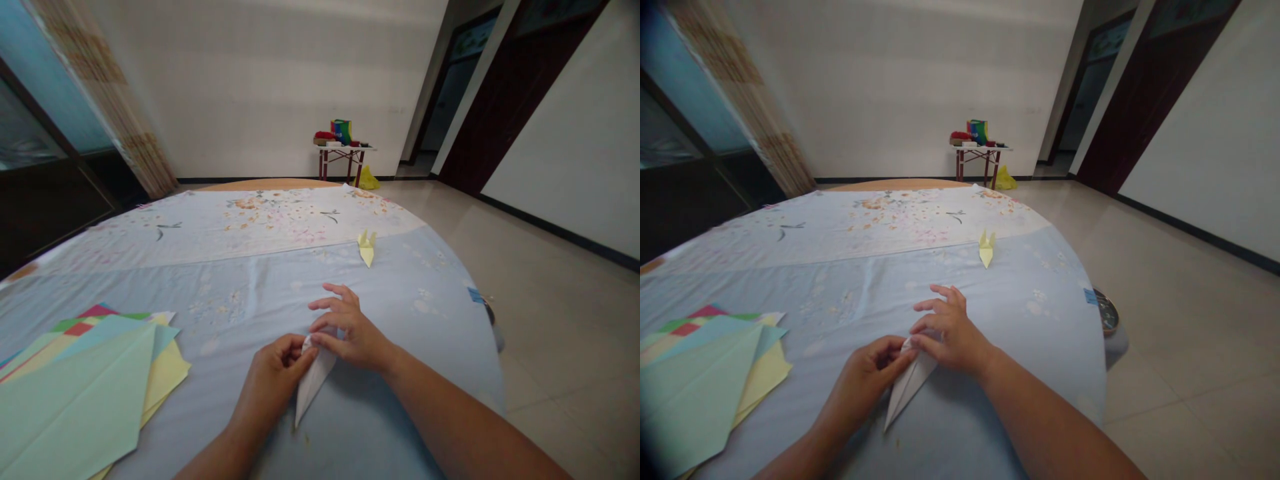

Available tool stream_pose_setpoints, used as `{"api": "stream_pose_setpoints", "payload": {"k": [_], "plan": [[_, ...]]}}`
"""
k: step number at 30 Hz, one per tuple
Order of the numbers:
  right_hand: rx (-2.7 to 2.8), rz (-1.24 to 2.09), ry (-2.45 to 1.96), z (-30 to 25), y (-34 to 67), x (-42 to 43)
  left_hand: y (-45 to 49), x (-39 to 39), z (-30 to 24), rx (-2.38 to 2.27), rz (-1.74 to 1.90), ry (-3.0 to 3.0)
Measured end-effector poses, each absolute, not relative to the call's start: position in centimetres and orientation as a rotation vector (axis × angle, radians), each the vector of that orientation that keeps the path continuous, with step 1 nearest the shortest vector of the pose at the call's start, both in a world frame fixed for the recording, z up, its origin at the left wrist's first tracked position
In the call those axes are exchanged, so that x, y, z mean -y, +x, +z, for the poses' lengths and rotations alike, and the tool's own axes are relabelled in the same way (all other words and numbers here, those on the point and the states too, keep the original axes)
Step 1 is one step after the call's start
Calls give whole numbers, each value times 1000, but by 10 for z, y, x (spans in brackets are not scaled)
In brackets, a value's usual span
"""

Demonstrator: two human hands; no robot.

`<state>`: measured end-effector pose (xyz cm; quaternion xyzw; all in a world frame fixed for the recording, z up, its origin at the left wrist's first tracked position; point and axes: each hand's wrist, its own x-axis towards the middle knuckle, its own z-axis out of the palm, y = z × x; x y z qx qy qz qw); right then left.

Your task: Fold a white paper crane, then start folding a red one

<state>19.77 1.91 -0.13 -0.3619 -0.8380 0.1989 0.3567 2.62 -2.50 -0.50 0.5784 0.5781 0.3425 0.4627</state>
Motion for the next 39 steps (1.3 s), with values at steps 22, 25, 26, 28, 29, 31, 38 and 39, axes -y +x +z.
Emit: {"api": "stream_pose_setpoints", "payload": {"k": [22, 25, 26, 28, 29, 31, 38, 39], "plan": [[2049, 706, -1134, -4, 195, -20, 26, 21, -7, -1434, 931, 1357], [2082, 652, -1145, -1, 194, -20, 26, 22, -6, -1429, 942, 1361], [2092, 637, -1147, -1, 194, -20, 26, 23, -5, -1431, 936, 1366], [2112, 622, -1148, 0, 194, -19, 26, 25, -5, -1436, 913, 1376], [2125, 618, -1144, 1, 194, -19, 26, 25, -4, -1439, 900, 1382], [2151, 609, -1129, 1, 193, -18, 26, 26, -4, -1455, 882, 1389], [2162, 590, -1097, 0, 193, -16, 27, 23, -4, -1466, 887, 1363], [2156, 586, -1104, 0, 193, -16, 27, 23, -5, -1460, 890, 1358]]}}
